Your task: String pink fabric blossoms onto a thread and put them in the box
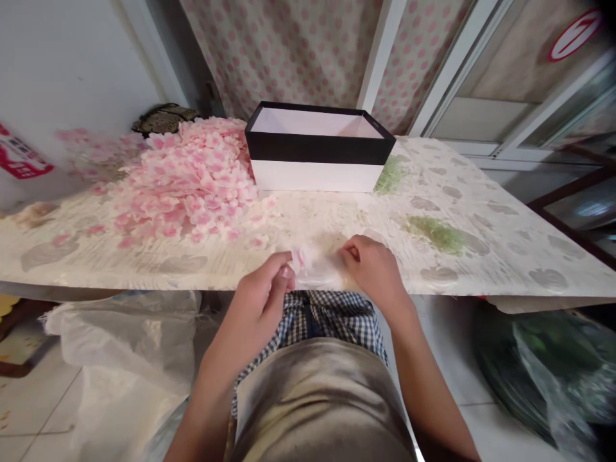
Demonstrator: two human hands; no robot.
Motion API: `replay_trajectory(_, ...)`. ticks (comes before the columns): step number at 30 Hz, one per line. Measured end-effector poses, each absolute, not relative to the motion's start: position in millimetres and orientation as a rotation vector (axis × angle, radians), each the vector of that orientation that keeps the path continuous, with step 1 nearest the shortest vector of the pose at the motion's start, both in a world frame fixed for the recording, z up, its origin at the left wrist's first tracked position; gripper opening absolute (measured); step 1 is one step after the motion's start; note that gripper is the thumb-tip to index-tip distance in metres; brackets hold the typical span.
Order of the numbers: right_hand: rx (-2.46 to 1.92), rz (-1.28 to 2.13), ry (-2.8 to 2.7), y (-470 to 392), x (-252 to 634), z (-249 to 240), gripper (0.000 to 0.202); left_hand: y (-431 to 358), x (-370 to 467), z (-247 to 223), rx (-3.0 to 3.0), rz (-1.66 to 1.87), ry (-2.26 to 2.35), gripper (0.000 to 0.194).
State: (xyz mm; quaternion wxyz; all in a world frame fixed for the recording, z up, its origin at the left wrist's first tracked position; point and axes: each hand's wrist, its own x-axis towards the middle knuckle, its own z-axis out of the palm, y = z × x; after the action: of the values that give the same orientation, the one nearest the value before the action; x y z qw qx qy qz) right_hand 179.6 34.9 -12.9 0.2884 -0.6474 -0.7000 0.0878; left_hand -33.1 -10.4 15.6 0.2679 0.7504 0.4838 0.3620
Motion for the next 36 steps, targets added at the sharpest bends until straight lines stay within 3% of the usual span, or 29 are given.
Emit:
replay_trajectory(7, -1.670, 0.241, -1.749, 41, 187, -25, 0.011, 31, -2, 0, 2.053, 1.329, 1.455, 0.014)
replay_trajectory(13, -1.460, 0.485, -1.493, 43, 198, -32, 0.021, 49, 15, -1, 2.325, 1.161, 1.431, 0.019)
replay_trajectory(18, -1.288, 0.730, -1.294, 42, 203, -30, 0.015, 57, -24, 5, 2.159, 1.224, 1.653, 0.029)
replay_trajectory(21, -1.256, 0.665, -1.262, 42, 205, -33, 0.013, 75, -52, 9, 2.174, 1.042, 1.972, 0.025)
replay_trajectory(26, -1.249, 0.598, -1.171, 44, 207, -40, 0.013, 105, -71, 2, 2.246, 0.899, 1.950, 0.011)
replay_trajectory(36, -1.198, 0.721, -1.141, 42, 204, -36, 0.017, 101, -70, 2, 2.118, 1.319, 1.869, 0.020)
